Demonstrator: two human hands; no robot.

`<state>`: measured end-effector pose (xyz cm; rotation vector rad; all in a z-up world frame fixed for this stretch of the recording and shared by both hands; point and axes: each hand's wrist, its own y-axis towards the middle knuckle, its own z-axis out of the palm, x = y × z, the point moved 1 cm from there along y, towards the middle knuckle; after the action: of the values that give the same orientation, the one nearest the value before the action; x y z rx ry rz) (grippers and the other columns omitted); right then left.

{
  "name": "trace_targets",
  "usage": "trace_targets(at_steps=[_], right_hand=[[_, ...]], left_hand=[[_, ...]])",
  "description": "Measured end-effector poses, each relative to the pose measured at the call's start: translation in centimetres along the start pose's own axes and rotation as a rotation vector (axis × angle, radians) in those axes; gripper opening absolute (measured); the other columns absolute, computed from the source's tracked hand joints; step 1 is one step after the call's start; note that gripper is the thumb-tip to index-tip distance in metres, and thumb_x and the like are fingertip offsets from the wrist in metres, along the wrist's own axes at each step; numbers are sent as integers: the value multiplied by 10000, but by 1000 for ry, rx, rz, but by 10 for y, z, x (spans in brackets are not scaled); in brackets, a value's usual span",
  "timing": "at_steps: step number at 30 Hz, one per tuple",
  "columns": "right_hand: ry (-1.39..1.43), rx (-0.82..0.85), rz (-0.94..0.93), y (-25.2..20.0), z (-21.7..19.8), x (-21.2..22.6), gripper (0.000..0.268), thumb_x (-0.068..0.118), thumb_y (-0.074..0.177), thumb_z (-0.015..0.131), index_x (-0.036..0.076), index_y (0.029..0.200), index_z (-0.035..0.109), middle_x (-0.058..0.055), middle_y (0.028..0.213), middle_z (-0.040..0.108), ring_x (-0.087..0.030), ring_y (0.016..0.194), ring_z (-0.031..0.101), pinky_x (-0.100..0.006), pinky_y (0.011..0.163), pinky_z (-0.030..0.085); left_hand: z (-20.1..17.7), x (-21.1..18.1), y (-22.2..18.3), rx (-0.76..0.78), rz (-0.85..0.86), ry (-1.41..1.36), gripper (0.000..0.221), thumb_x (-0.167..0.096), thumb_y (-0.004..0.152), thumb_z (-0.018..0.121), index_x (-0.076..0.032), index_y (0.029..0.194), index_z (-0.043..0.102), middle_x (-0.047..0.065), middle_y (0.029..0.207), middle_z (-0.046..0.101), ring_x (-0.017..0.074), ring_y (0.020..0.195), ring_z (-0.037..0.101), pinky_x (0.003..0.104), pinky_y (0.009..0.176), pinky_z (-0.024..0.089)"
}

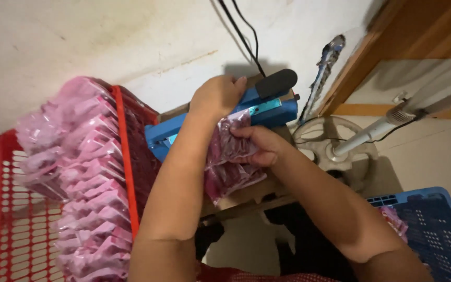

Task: The person seals small plastic pouches containing dark food items using an impulse sealer and places the sealed pouches into a red plastic crate.

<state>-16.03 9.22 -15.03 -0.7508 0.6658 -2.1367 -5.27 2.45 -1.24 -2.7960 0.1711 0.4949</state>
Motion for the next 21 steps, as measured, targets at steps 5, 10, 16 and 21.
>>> trace_targets(at_steps=[5,10,16,21], right_hand=[[-22,33,-9,16,-18,0,389,141,829,804,49,1183,673,-181,1087,754,-433,1057,726,-668,953,544],[-5,21,19,8,-10,3,351,139,839,803,42,1147,666,-195,1071,754,-441,1064,721,-672,966,534],[-20,-20,63,7,-7,3,423,154,851,789,16,1227,655,-223,1124,746,-454,1072,711,-681,941,535],[10,-39,70,-5,3,5,471,131,842,771,5,1277,641,-245,1140,731,-487,1093,692,-727,942,505]], left_hand=[[-20,-2,-8,-78,124,-81,613,-530,1014,397,-35,1212,699,283,1159,707,478,1217,620,581,1040,475],[-35,3,-17,-187,162,-92,570,-509,1041,355,-80,1178,706,276,1065,722,486,1143,650,592,966,510],[-3,0,-5,-131,80,-59,513,-505,998,430,-107,1184,695,230,1057,733,441,1129,676,567,958,521],[3,1,-4,-111,42,-79,509,-493,984,422,-123,1158,724,188,1079,733,402,1123,683,538,967,527]])
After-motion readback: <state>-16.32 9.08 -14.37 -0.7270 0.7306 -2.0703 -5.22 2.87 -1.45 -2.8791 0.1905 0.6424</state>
